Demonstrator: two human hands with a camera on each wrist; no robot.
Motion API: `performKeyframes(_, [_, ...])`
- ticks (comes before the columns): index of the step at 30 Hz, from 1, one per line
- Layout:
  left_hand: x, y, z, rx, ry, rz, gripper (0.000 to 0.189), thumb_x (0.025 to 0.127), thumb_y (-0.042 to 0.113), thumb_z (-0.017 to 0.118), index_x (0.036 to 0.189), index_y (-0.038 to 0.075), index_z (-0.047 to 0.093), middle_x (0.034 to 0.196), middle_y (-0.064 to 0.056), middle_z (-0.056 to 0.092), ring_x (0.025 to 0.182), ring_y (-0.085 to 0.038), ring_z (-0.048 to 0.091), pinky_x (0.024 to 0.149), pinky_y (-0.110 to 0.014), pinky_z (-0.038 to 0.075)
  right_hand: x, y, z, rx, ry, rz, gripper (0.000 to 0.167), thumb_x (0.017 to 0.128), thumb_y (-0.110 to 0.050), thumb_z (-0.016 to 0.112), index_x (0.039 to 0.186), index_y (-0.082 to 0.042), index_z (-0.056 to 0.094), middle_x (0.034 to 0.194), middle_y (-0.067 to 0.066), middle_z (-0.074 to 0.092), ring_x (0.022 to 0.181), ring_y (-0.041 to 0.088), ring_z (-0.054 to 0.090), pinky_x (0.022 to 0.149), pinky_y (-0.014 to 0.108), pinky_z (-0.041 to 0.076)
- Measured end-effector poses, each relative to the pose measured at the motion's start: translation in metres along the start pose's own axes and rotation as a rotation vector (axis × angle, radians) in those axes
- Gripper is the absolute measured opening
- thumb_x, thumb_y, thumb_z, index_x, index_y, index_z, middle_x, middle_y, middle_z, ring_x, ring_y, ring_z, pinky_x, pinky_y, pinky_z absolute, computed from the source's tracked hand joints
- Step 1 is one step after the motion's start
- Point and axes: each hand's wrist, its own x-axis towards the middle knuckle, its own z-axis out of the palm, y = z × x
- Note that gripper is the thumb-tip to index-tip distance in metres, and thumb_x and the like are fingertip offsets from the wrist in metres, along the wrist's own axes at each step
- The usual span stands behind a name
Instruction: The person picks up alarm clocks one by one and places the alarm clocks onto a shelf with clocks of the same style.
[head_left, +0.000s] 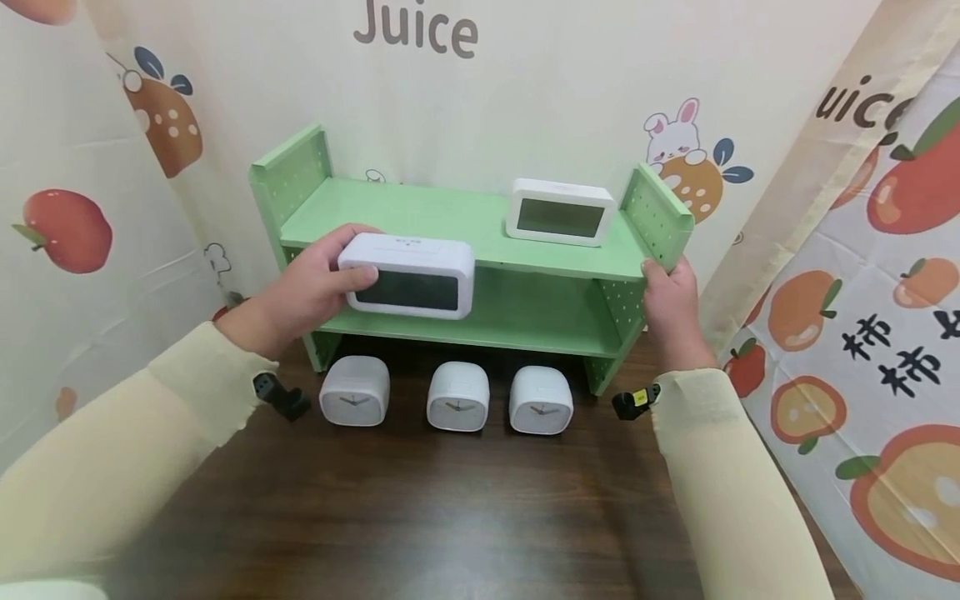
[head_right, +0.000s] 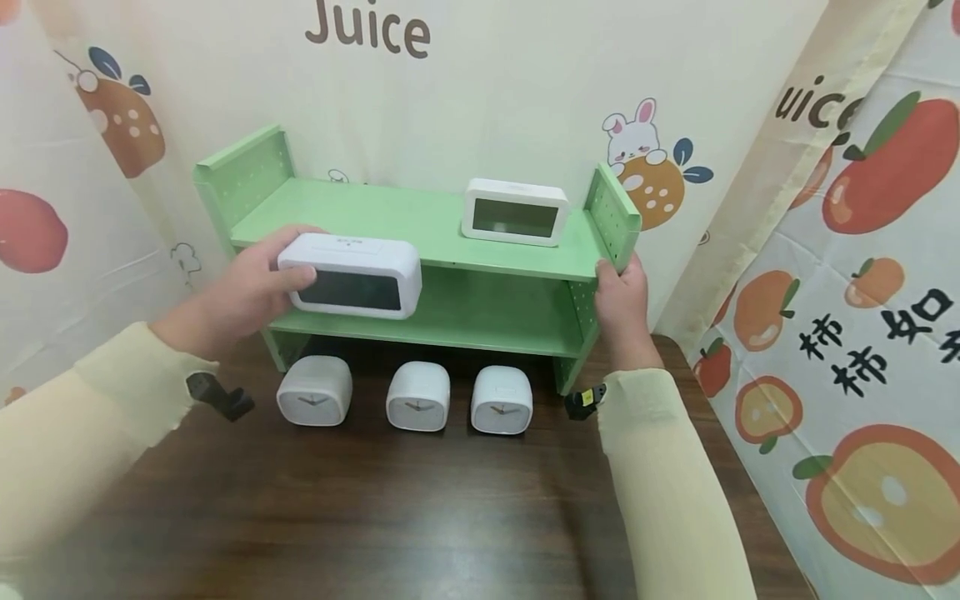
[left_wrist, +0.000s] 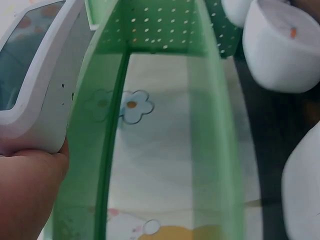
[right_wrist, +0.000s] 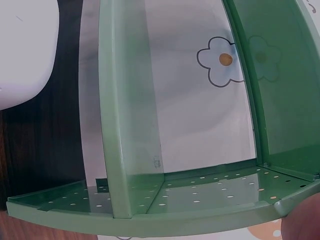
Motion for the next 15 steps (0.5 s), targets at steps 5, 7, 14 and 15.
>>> performKeyframes(5, [0.014,0.013,-0.011,-0.014,0.049,0.046,0.043,0.104,0.000,0.053,0.144,-0.001,0.039,0.140,-0.014,0.050,0.123,-0.023,0.052,0.093,-0.027,0.053,0.000,0.000,0.002,0.008,0.001,-0.005,0.048,0.110,-0.024,0.041,0.156,-0.013,0.039,0.148,0.010,0.051,0.124,0.019,0.055,0.113,0.050,0.039])
performKeyframes(7, [0.019,0.018,-0.015,-0.005,0.060,0.049,0.043,0.104,0.001,0.053,0.144,0.000,0.039,0.141,-0.013,0.049,0.124,-0.023,0.052,0.093,-0.026,0.053,0.001,0.000,0.002,0.007,0.004,-0.003,0.047,0.110,-0.024,0.042,0.156,-0.013,0.040,0.146,0.010,0.051,0.123,0.019,0.056,0.112,0.050,0.039])
performKeyframes(14, [0.038,0.030,-0.029,-0.010,0.093,0.048,0.036,0.102,0.001,0.056,0.136,0.003,0.045,0.135,-0.013,0.054,0.118,-0.024,0.054,0.088,-0.026,0.054,0.001,0.001,0.002,0.013,0.010,0.004,0.047,0.109,-0.024,0.042,0.155,-0.013,0.041,0.145,0.009,0.052,0.124,0.018,0.055,0.113,0.051,0.038])
performKeyframes(15, [0.041,0.032,-0.031,-0.014,0.098,0.049,0.035,0.102,0.000,0.056,0.135,0.003,0.045,0.134,-0.013,0.054,0.117,-0.024,0.055,0.087,-0.027,0.055,0.001,0.001,0.001,0.014,0.011,0.004,0.047,0.109,-0.024,0.042,0.155,-0.013,0.040,0.145,0.009,0.052,0.124,0.019,0.055,0.113,0.051,0.038])
